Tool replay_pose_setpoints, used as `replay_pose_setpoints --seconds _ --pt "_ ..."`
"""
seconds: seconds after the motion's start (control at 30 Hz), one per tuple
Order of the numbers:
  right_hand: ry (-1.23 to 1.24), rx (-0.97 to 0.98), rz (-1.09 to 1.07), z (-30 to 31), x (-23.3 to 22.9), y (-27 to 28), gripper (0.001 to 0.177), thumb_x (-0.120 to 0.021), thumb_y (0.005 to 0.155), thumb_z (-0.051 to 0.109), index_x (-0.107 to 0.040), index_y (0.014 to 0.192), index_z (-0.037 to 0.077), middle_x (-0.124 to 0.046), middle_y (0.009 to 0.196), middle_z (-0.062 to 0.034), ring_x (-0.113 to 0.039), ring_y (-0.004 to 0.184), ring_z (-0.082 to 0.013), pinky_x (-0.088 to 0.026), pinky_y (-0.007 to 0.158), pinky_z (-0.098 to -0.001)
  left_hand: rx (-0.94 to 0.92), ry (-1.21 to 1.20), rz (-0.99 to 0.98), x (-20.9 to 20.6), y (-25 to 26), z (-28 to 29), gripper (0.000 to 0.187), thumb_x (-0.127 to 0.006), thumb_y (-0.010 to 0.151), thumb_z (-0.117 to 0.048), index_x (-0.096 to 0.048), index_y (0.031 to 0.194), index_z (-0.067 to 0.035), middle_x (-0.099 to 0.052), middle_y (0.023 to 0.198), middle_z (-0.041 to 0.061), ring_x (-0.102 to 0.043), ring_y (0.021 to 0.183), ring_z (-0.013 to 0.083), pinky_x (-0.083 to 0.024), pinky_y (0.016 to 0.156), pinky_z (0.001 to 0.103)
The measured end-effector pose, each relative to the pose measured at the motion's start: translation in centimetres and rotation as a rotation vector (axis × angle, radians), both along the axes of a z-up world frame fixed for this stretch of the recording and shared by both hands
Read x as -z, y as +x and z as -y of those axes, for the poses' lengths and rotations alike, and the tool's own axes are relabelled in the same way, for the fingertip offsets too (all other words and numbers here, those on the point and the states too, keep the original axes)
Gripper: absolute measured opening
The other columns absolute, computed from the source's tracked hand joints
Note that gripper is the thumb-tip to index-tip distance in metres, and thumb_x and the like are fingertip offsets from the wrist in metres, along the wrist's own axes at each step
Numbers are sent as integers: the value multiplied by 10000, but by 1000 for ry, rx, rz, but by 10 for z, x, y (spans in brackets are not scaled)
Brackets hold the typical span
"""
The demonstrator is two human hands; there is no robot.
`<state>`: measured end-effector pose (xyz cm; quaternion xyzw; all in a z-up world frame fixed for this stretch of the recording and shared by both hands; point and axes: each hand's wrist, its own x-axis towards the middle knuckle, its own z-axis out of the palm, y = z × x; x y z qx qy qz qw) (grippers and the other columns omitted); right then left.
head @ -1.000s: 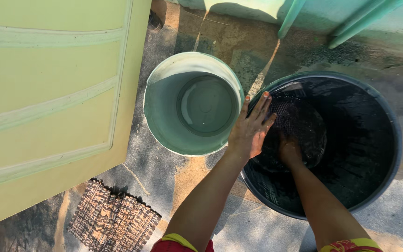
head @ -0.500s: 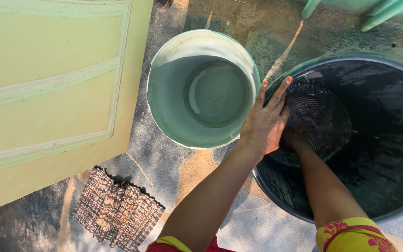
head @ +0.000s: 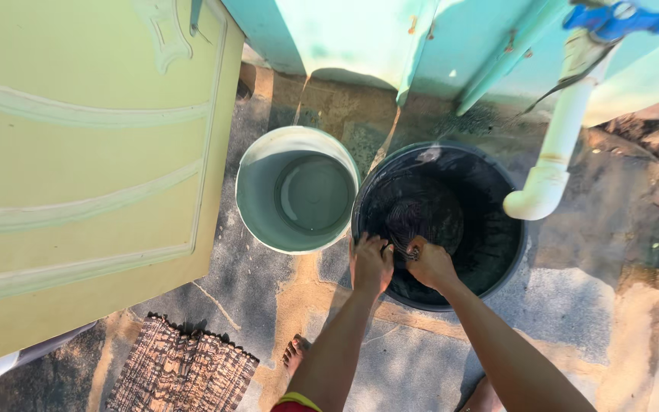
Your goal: The person takes a checkered cloth from a bathroom, moves outside to a water tap, and washes the cloth in a bucket by hand. After rinsing and wringing the cloth, the person hangs it on a clothesline to dry.
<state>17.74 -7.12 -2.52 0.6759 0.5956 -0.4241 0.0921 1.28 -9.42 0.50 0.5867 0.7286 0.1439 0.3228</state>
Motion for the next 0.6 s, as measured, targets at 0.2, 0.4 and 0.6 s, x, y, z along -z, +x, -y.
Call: replay_pose_setpoints --seconds 0.2,0.4,0.6 --pt "153 -88 -136 -18 -165 -4 337 -752 804 236 -620 1099 140 -749 859 -109 -747 829 -332 -572 770 -492 -763 -807 771 -73 48 -10 733 -467 1014 -691 -609 1314 -38 -654 1261 148 -712 1003 276 -651 888 448" --pt "248 -234 -222 -10 -317 3 468 -725 767 184 -496 1175 160 -695 746 -122 -725 735 -329 -531 750 -491 -584 -748 1587 -15 83 -32 584 -588 987 -548 -619 1378 -115 -688 1246 64 -703 997 171 -588 838 393" --pt "236 -270 -226 1 -460 6 404 -711 819 205 -461 1135 169 -676 717 -120 -707 659 -321 -500 678 -477 695 -3 258 -48 95 -55 246 -588 914 -296 -653 1103 -152 -704 1105 67 -706 1016 228 -594 847 442"
